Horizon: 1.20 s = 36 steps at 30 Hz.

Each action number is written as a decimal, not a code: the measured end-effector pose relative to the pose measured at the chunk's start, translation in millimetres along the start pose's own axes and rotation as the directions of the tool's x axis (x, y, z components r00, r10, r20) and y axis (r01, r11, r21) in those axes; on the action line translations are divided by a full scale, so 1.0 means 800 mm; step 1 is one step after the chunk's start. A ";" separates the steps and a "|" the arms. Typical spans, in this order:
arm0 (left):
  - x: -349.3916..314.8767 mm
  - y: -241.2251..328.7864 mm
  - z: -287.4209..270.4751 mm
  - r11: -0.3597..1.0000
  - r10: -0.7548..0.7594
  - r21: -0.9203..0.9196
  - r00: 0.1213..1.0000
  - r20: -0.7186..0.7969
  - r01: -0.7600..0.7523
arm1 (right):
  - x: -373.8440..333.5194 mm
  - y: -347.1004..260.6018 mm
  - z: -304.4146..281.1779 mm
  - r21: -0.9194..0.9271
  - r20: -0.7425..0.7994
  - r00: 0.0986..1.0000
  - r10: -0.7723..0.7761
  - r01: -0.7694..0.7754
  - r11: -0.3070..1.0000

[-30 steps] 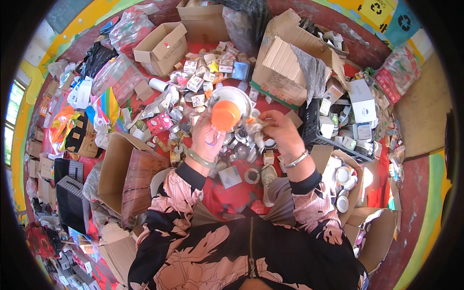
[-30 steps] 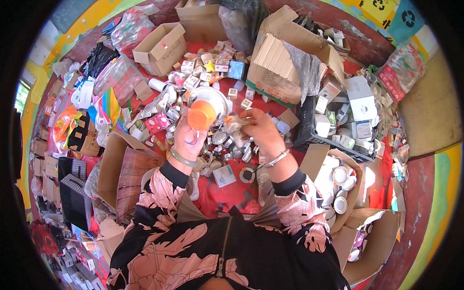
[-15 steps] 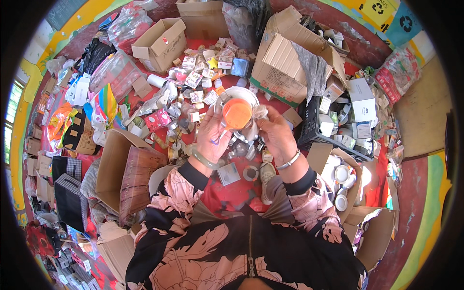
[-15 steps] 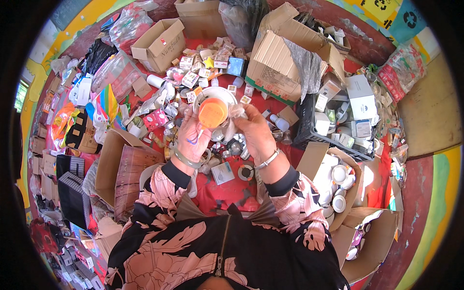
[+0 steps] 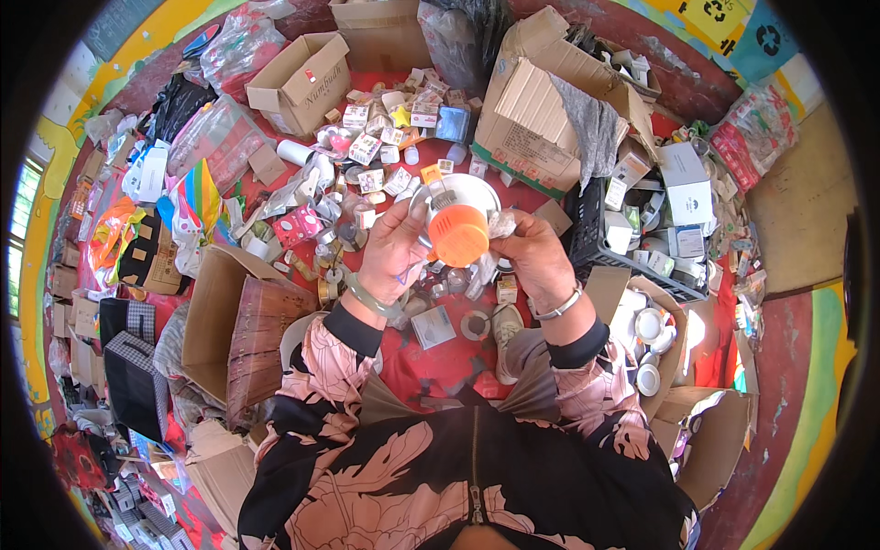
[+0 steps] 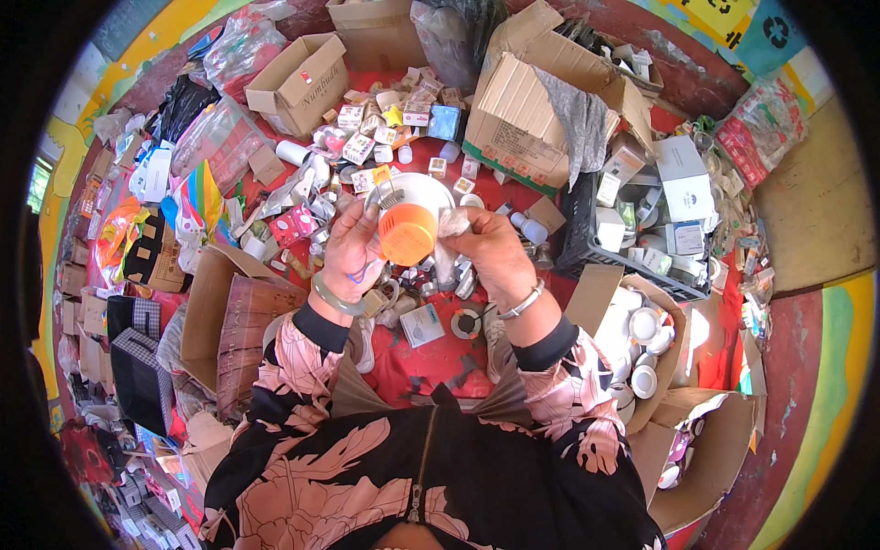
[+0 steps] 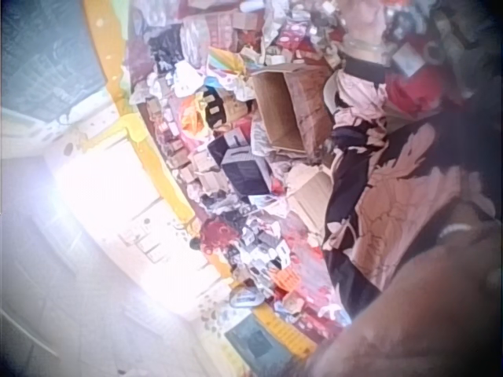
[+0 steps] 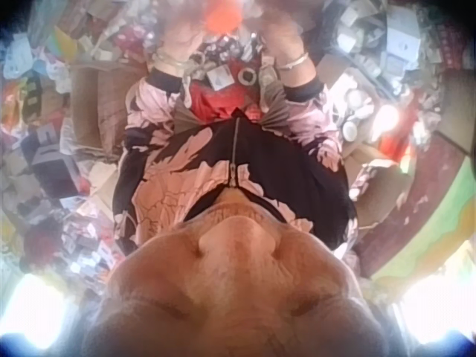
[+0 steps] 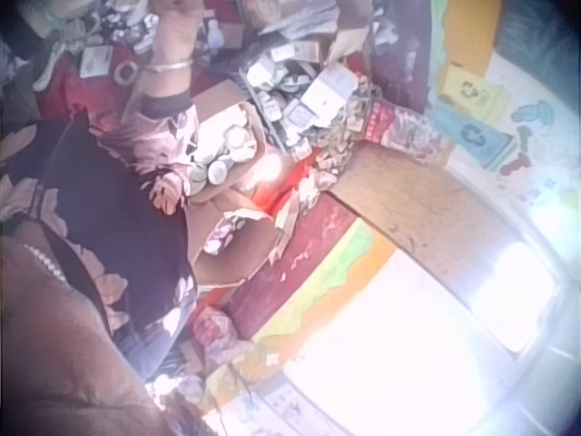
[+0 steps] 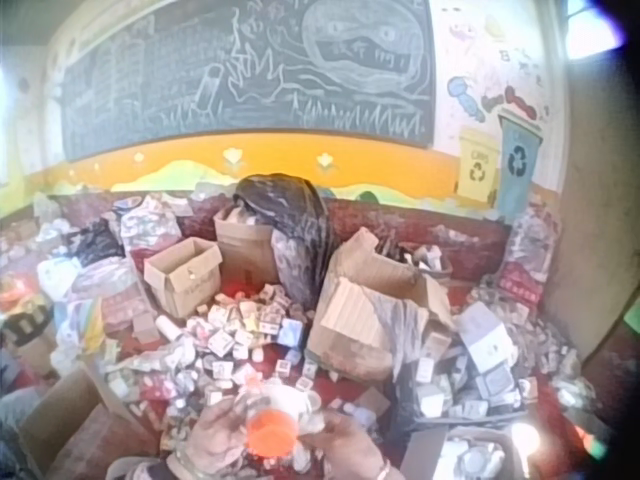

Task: The person sits on the floor and cleans small white light fixtures. They use a cloth to wipe the exterior and interior of the fixtures, remove and clean orange plastic components, and place the cleaned items into a cardboard box.

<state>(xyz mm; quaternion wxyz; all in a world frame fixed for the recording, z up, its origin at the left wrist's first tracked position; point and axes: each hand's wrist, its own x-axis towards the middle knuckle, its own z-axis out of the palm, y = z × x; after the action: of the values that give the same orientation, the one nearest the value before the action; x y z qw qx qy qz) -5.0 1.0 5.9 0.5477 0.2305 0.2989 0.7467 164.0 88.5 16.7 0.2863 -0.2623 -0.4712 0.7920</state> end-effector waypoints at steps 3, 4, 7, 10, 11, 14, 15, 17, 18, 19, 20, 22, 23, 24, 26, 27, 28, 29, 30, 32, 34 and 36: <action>-0.001 -0.007 -0.014 0.998 0.024 0.051 0.999 0.047 -0.027 | -0.003 -0.007 -0.007 -0.037 0.017 1.000 0.002 -0.002 0.999; -0.001 -0.007 -0.018 0.994 0.012 0.108 0.998 0.063 -0.019 | -0.002 -0.007 -0.010 -0.043 0.029 1.000 0.009 -0.008 0.999; -0.001 -0.002 -0.027 0.969 -0.028 0.248 0.995 0.098 0.003 | 0.002 -0.007 -0.019 -0.132 0.085 0.996 0.023 -0.012 0.991; -0.002 0.000 -0.032 0.955 -0.089 0.293 0.989 0.118 0.051 | 0.002 -0.008 -0.021 -0.217 0.078 0.995 0.059 -0.041 0.975; -0.003 0.002 -0.033 0.953 -0.122 0.294 0.984 0.132 0.078 | 0.001 -0.010 -0.023 -0.225 0.065 0.996 0.067 -0.051 0.973; -0.010 0.007 -0.022 0.933 -0.192 0.335 0.970 0.151 0.132 | 0.000 -0.017 -0.027 -0.272 0.047 0.995 0.091 -0.075 0.959; -0.011 0.010 -0.019 0.914 -0.198 0.390 0.964 0.179 0.115 | -0.001 -0.019 -0.027 -0.290 0.045 0.994 0.100 -0.083 0.953; -0.011 0.016 -0.020 0.866 -0.213 0.495 0.949 0.231 0.073 | -0.002 -0.024 -0.022 -0.397 0.065 0.990 0.124 -0.088 0.914; -0.009 0.006 -0.027 0.836 -0.159 0.549 0.948 0.275 -0.018 | -0.002 -0.028 -0.019 -0.450 0.081 0.985 0.152 -0.099 0.887; -0.009 -0.001 -0.036 0.783 -0.186 0.619 0.927 0.326 -0.061 | -0.001 -0.029 -0.018 -0.503 0.096 0.979 0.180 -0.109 0.858; -0.008 -0.004 -0.039 0.728 -0.220 0.677 0.899 0.379 -0.107 | 0.000 -0.028 -0.018 -0.540 0.126 0.972 0.197 -0.100 0.836; -0.005 -0.006 -0.044 0.692 -0.304 0.713 0.852 0.427 -0.111 | 0.003 -0.022 -0.020 -0.611 0.185 0.954 0.236 -0.077 0.788; -0.004 -0.004 -0.043 0.688 -0.320 0.719 0.849 0.420 -0.097 | 0.005 -0.017 -0.023 -0.598 0.202 0.952 0.228 -0.064 0.799; -0.002 -0.002 -0.043 0.684 -0.335 0.725 0.847 0.413 -0.083 | 0.008 -0.011 -0.027 -0.586 0.220 0.950 0.220 -0.051 0.809; -0.001 0.001 -0.042 0.690 -0.354 0.721 0.843 0.405 -0.057 | 0.008 -0.009 -0.027 -0.552 0.247 0.941 0.230 -0.058 0.832; -0.002 0.003 -0.041 0.704 -0.358 0.709 0.840 0.409 -0.045 | 0.007 -0.011 -0.023 -0.531 0.257 0.934 0.248 -0.078 0.844; -0.003 0.006 -0.040 0.717 -0.362 0.697 0.836 0.412 -0.033 | 0.006 -0.012 -0.020 -0.510 0.268 0.926 0.266 -0.098 0.855; -0.003 0.008 -0.038 0.730 -0.367 0.683 0.830 0.420 -0.022 | 0.006 -0.010 -0.021 -0.492 0.307 0.920 0.243 -0.065 0.868; -0.003 0.010 -0.037 0.735 -0.368 0.677 0.828 0.422 -0.018 | 0.006 -0.006 -0.023 -0.472 0.345 0.913 0.218 -0.032 0.881; -0.004 0.013 -0.036 0.745 -0.372 0.667 0.826 0.425 -0.007 | 0.002 -0.005 -0.020 -0.397 0.369 0.907 0.202 -0.042 0.917; -0.005 0.007 -0.044 0.804 -0.368 0.590 0.846 0.387 0.080 | -0.004 -0.007 -0.008 -0.282 0.341 0.914 0.221 -0.125 0.951; -0.003 0.007 -0.048 0.824 -0.380 0.553 0.846 0.374 0.126 | -0.004 -0.003 -0.006 -0.290 0.318 0.926 0.203 -0.109 0.951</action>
<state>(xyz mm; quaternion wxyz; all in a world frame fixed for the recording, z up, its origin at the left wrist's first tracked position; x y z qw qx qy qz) -34.2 -9.7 -17.9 0.6197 0.4967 0.3720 0.4804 169.8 90.0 17.3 0.0972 -0.1930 -0.5937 0.7752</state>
